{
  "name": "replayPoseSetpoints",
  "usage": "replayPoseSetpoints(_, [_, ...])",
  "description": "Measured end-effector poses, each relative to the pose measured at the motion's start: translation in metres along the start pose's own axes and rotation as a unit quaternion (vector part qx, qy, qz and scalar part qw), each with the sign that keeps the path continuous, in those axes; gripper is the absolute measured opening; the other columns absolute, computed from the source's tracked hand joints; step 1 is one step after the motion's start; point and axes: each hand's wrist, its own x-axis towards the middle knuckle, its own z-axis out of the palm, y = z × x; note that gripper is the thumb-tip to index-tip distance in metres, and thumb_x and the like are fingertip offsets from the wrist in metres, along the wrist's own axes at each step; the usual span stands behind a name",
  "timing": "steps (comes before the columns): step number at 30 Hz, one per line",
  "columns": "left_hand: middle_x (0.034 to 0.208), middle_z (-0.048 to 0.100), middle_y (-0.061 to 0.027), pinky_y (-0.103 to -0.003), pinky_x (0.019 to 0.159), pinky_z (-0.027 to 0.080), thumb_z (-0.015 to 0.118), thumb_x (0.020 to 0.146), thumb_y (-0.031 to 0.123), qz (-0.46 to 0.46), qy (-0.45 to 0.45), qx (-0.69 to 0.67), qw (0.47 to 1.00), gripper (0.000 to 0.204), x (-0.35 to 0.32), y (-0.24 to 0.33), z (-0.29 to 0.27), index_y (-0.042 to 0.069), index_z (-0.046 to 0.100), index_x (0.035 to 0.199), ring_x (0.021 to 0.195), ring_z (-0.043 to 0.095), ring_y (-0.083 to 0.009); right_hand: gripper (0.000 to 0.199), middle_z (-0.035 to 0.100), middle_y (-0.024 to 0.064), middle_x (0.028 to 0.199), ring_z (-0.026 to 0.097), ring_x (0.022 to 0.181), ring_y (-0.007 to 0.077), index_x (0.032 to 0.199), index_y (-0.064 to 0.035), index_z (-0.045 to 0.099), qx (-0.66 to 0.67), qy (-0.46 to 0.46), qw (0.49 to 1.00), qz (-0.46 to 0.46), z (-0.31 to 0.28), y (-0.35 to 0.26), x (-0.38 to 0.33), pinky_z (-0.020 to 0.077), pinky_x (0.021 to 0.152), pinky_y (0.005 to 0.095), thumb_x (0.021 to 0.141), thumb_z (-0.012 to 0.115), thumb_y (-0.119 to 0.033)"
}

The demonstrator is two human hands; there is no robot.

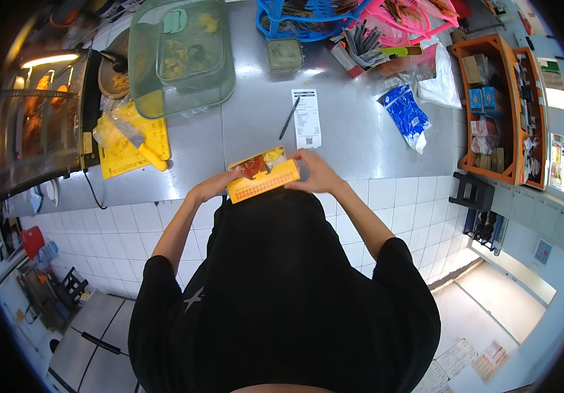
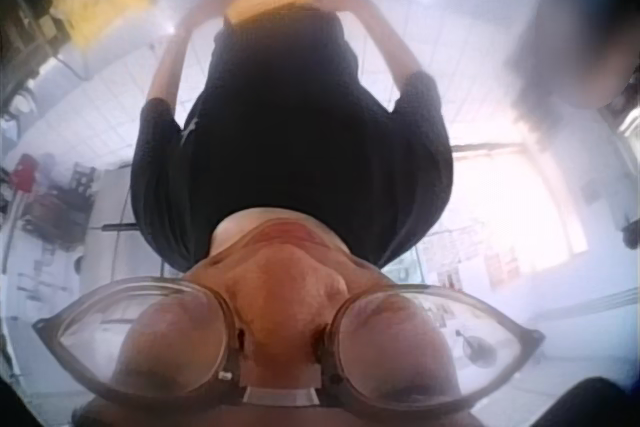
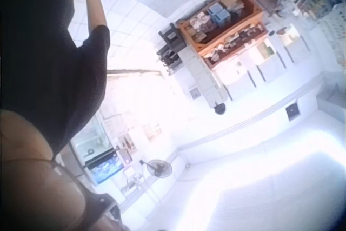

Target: The person assembles a takeout order by placing a bun and fried chicken into a cardboard box, adding a side of pickles, and including a napkin. The person then places the box and a receipt into a plastic bag and hands the bag to a customer.

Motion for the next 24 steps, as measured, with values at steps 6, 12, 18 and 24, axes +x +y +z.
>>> replayPoseSetpoints(6, [0.15, 0.044, -0.0167, -0.04, 0.12, 0.013, 0.02, 0.093, 0.079, 0.104, -0.065, -0.195, 0.973, 0.094, 0.0, -0.013, -0.02, 0.006, 0.055, 0.14, 0.141, 0.033, -0.0273, 0.061, 0.068, 0.0098, 0.113, 0.063, 0.104, 0.0236, 0.124, -0.0036, 0.058, 0.214, -0.04, 0.972, 0.092, 0.015, 0.026, 0.037, 0.0494, 0.092, 0.036, 0.076, 0.086, -0.03])
replayPoseSetpoints(12, [0.146, 0.047, -0.0165, -0.036, 0.115, 0.028, 0.028, 0.096, 0.073, 0.043, -0.055, -0.066, 0.995, 0.088, 0.006, 0.009, -0.022, 0.001, 0.05, 0.141, 0.138, 0.037, -0.0239, 0.058, 0.067, 0.0078, 0.111, 0.063, 0.103, 0.0201, 0.124, -0.004, 0.058, 0.143, -0.043, 0.988, 0.047, 0.008, 0.022, 0.028, 0.0498, 0.091, 0.0338, 0.078, 0.084, -0.029])
replayPoseSetpoints(18, [0.141, 0.051, -0.0146, -0.037, 0.11, 0.035, 0.031, 0.097, 0.07, 0.041, -0.031, -0.195, 0.98, 0.084, 0.029, -0.009, -0.024, 0.004, 0.041, 0.148, 0.127, 0.049, -0.0228, 0.045, 0.065, 0.0052, 0.101, 0.059, 0.094, 0.0135, 0.115, -0.0057, 0.056, 0.222, -0.033, 0.97, 0.092, 0.017, 0.039, 0.048, 0.0479, 0.082, 0.0288, 0.084, 0.08, -0.029])
replayPoseSetpoints(24, [0.122, 0.057, -0.0074, -0.034, 0.098, 0.041, 0.041, 0.104, 0.05, 0.21, 0.192, -0.16, 0.945, 0.057, 0.003, -0.034, -0.018, 0.006, 0.046, 0.139, 0.111, 0.053, -0.0159, 0.036, 0.063, 0.0033, 0.086, 0.059, 0.079, 0.0086, 0.109, -0.0057, 0.053, 0.276, 0.025, 0.934, 0.225, 0.046, 0.053, 0.058, 0.048, 0.068, 0.0245, 0.09, 0.074, -0.029])
